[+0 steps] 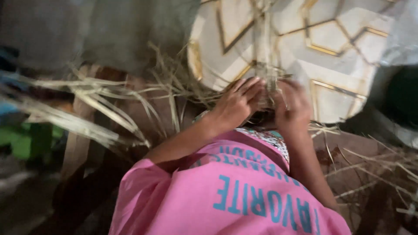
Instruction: Weaving dried plant fibers into a structured pattern by hand.
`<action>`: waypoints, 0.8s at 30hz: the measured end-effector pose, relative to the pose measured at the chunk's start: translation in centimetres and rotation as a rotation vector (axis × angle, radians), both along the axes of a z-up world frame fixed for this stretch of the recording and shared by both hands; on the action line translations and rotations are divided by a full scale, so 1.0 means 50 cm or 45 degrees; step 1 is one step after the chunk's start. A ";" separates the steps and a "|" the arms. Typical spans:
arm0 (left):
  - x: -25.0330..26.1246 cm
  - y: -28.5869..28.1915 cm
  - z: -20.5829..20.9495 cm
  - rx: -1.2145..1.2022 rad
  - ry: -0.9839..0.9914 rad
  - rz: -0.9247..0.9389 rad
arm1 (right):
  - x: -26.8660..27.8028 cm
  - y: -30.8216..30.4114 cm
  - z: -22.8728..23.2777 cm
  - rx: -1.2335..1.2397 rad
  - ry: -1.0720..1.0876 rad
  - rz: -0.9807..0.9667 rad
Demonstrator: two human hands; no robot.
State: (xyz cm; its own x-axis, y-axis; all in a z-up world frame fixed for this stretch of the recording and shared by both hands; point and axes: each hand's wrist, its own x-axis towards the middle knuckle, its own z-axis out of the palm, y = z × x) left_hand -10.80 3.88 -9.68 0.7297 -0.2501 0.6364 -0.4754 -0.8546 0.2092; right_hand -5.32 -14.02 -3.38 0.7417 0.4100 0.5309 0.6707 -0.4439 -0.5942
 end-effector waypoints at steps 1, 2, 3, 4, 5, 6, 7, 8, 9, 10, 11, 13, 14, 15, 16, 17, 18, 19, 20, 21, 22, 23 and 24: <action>-0.001 0.012 -0.001 -0.074 0.010 -0.084 | -0.014 0.028 0.003 -0.100 0.024 0.155; -0.011 0.044 0.027 -0.067 0.025 -0.038 | -0.012 0.031 -0.016 -0.092 0.038 0.202; -0.028 0.075 0.055 -0.402 0.085 -0.192 | -0.010 0.037 -0.036 -0.184 -0.065 0.237; -0.047 0.105 0.082 -0.741 0.129 -0.344 | -0.010 0.043 -0.057 -0.270 -0.172 0.271; -0.078 0.146 0.105 -0.738 0.133 -0.277 | -0.010 0.044 -0.056 -0.255 -0.158 0.335; -0.111 0.184 0.129 -0.770 0.139 -0.138 | -0.008 0.045 -0.056 -0.324 -0.231 0.349; -0.144 0.217 0.154 -0.804 0.142 -0.012 | -0.007 0.041 -0.053 -0.397 -0.309 0.351; -0.188 0.244 0.156 -0.804 0.143 0.041 | -0.018 0.045 -0.035 -0.386 -0.301 0.402; -0.227 0.271 0.159 -0.703 0.237 0.126 | -0.026 0.050 -0.014 -0.442 -0.321 0.388; -0.266 0.296 0.164 -0.605 0.335 0.212 | -0.032 0.053 0.007 -0.496 -0.341 0.373; -0.299 0.297 0.158 -0.606 0.336 0.248 | -0.030 0.049 0.009 -0.488 -0.338 0.407; -0.366 0.300 0.150 -0.369 1.047 0.502 | -0.025 0.044 0.015 -0.491 -0.354 0.458; -0.392 0.304 0.119 -0.375 1.052 0.534 | -0.022 0.036 0.005 -0.481 -0.351 0.489; -0.419 0.306 0.086 -0.319 1.292 0.654 | -0.017 0.028 -0.004 -0.477 -0.389 0.466; -0.448 0.306 0.052 -0.263 1.533 0.771 | -0.013 0.019 -0.014 -0.472 -0.426 0.443; -0.471 0.307 0.027 -0.278 1.536 0.799 | -0.013 0.012 -0.014 -0.464 -0.427 0.473; -0.493 0.308 0.001 -0.281 1.682 0.935 | -0.012 0.005 -0.014 -0.467 -0.442 0.478; -0.515 0.311 -0.025 -0.284 1.831 1.068 | -0.010 0.000 -0.015 -0.472 -0.453 0.481; -0.539 0.322 -0.046 -0.300 1.838 1.091 | -0.010 -0.004 -0.017 -0.466 -0.451 0.508; -0.563 0.335 -0.065 -0.301 1.879 1.243 | -0.010 -0.008 -0.019 -0.456 -0.450 0.514; -0.586 0.347 -0.083 -0.301 1.917 1.396 | -0.009 -0.012 -0.020 -0.446 -0.449 0.519; -0.624 0.361 -0.107 -0.308 1.921 1.414 | -0.013 -0.010 -0.013 -0.438 -0.447 0.536; -0.663 0.374 -0.132 -0.213 1.886 1.517 | -0.017 -0.009 -0.007 -0.442 -0.427 0.555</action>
State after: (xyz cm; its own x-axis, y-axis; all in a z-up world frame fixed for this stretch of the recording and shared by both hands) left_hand -43.95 22.56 -16.28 0.3559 0.7092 -0.6086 0.8712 -0.4874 -0.0586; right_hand -6.17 -14.47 -3.71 0.2857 0.8252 0.4874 0.9569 -0.2179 -0.1920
